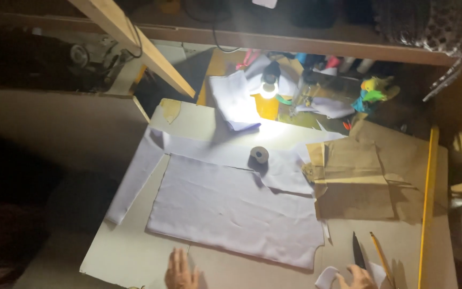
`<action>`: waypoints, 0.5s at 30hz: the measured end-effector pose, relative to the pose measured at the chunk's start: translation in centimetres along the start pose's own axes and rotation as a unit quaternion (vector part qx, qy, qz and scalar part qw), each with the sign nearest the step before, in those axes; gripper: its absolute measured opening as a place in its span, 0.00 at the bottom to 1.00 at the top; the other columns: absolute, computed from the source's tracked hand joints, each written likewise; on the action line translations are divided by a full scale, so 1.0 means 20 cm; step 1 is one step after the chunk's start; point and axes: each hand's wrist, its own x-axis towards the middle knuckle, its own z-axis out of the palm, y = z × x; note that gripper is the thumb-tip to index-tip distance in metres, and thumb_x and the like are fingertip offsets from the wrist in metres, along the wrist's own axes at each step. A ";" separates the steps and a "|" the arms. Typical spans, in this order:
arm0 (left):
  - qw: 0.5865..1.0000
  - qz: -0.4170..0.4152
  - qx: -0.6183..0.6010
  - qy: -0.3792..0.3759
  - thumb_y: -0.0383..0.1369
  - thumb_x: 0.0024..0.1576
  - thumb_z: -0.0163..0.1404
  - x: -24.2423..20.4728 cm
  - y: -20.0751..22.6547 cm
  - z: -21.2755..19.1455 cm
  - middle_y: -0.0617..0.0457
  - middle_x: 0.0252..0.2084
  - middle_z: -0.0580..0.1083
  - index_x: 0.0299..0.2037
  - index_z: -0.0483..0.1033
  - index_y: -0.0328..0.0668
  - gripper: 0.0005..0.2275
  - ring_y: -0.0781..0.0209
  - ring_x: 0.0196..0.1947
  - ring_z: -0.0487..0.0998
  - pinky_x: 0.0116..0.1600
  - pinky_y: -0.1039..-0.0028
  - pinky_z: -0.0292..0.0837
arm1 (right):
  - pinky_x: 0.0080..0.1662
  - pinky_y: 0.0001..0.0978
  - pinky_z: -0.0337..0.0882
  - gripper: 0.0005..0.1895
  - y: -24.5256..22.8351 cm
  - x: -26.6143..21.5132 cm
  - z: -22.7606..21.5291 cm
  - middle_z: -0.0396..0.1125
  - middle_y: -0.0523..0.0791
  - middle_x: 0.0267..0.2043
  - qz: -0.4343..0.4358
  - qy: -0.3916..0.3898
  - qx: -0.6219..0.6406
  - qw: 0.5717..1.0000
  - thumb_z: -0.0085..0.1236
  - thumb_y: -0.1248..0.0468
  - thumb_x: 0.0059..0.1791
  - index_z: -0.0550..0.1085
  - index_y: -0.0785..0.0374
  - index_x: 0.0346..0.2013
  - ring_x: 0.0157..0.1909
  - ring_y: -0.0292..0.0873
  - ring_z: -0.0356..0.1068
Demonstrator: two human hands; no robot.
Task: The person uses scissors to cut a piece of white fabric along the edge of a brown paper pattern placed on a table. After cutting, the person removes the pattern and weights, then folds the cut fabric piece and places it on the table.
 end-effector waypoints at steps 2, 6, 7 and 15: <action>0.998 -0.053 -0.004 -0.021 0.52 0.49 0.53 -0.02 -0.06 -0.08 0.48 0.75 0.61 0.71 0.62 0.49 0.38 0.47 0.71 0.66 0.59 0.58 0.75 | 0.50 0.37 0.76 0.27 -0.28 0.02 -0.04 0.76 0.36 0.49 -0.045 -0.023 0.027 0.998 0.69 0.43 0.34 0.80 0.37 0.48 0.51 0.44 0.77; 0.986 -0.150 -0.031 -0.062 0.50 0.50 0.51 -0.06 -0.14 -0.02 0.46 0.76 0.60 0.72 0.60 0.44 0.38 0.45 0.73 0.64 0.65 0.57 0.71 | 0.51 0.39 0.76 0.22 -0.85 0.07 -0.13 0.75 0.37 0.47 -0.194 -0.074 0.087 0.974 0.66 0.47 0.41 0.78 0.44 0.48 0.50 0.45 0.75; 0.986 -0.156 -0.032 -0.058 0.50 0.50 0.51 -0.05 -0.12 0.02 0.46 0.76 0.60 0.72 0.60 0.44 0.38 0.45 0.73 0.64 0.65 0.57 0.71 | 0.51 0.39 0.76 0.22 -1.01 0.10 -0.18 0.75 0.37 0.47 -0.201 -0.072 0.085 0.973 0.66 0.47 0.41 0.78 0.44 0.48 0.50 0.45 0.75; 0.979 -0.182 -0.084 0.032 0.50 0.45 0.53 0.06 -0.11 0.43 0.46 0.72 0.65 0.67 0.68 0.45 0.36 0.40 0.69 0.67 0.68 0.55 0.68 | 0.50 0.45 0.74 0.21 -2.13 0.54 -0.40 0.74 0.49 0.45 -0.394 0.070 0.114 0.909 0.60 0.50 0.49 0.74 0.58 0.50 0.48 0.53 0.74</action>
